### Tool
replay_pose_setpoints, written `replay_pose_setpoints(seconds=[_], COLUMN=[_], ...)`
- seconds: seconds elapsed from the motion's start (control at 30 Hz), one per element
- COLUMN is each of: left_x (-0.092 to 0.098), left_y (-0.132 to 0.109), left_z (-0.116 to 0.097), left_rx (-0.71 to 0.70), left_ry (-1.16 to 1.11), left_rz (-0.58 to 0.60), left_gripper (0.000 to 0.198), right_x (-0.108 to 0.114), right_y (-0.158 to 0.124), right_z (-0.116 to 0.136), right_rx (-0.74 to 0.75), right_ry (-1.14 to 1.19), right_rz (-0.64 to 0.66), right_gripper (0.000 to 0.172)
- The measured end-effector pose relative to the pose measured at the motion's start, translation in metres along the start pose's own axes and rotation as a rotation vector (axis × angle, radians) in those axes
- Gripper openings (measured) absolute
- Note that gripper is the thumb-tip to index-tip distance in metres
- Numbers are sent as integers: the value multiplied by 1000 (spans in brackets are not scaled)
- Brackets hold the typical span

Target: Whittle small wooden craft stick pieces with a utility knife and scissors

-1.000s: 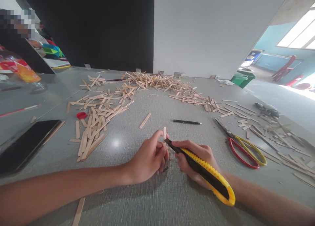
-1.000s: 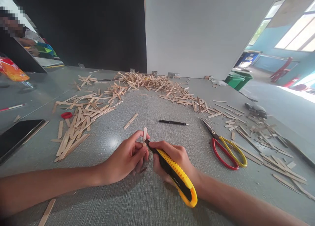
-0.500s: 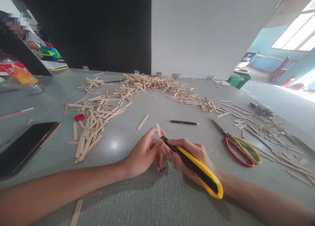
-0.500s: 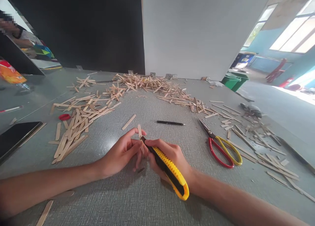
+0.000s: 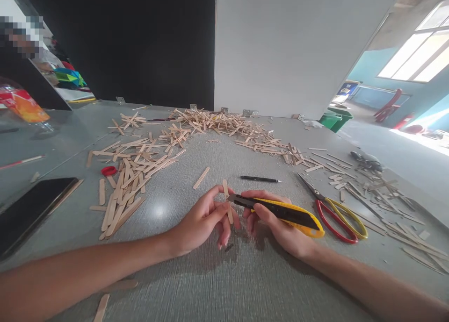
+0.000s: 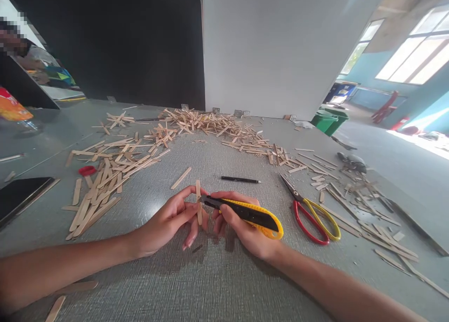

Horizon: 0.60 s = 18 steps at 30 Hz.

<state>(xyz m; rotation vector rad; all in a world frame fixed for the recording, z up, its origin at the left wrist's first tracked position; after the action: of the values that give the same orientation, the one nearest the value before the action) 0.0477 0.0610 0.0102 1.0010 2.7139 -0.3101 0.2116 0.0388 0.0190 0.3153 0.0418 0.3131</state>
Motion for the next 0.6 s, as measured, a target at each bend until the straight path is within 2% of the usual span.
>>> replay_pose_setpoints(seconds=[0.17,0.3,0.6], left_x=[2,4,6], left_y=[1,2,4], left_z=[-2,-1,-1], left_rx=[33,62,67], left_ry=[-33,-56,2], left_rz=[-14,-16,-10], left_gripper=[23,21,22], right_x=[-2,-5,4], right_y=[-2,-4,5], right_z=[4,8,-3], right_rx=[101,198,-7], right_ry=[-112,-194,40], right_rz=[14,41,-41], right_gripper=[27,26,35])
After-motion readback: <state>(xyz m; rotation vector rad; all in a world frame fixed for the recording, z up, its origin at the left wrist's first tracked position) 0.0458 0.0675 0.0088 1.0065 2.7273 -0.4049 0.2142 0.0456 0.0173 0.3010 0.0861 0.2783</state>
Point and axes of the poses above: each hand's wrist, its own y-axis towards the middle knuckle, its own x-axis out of the back of the hand, z = x × y, the point moved 6 cm from there along y, towards the middle knuckle, and after that the axes turned 6 degrees about x, right-handed, at the moved point
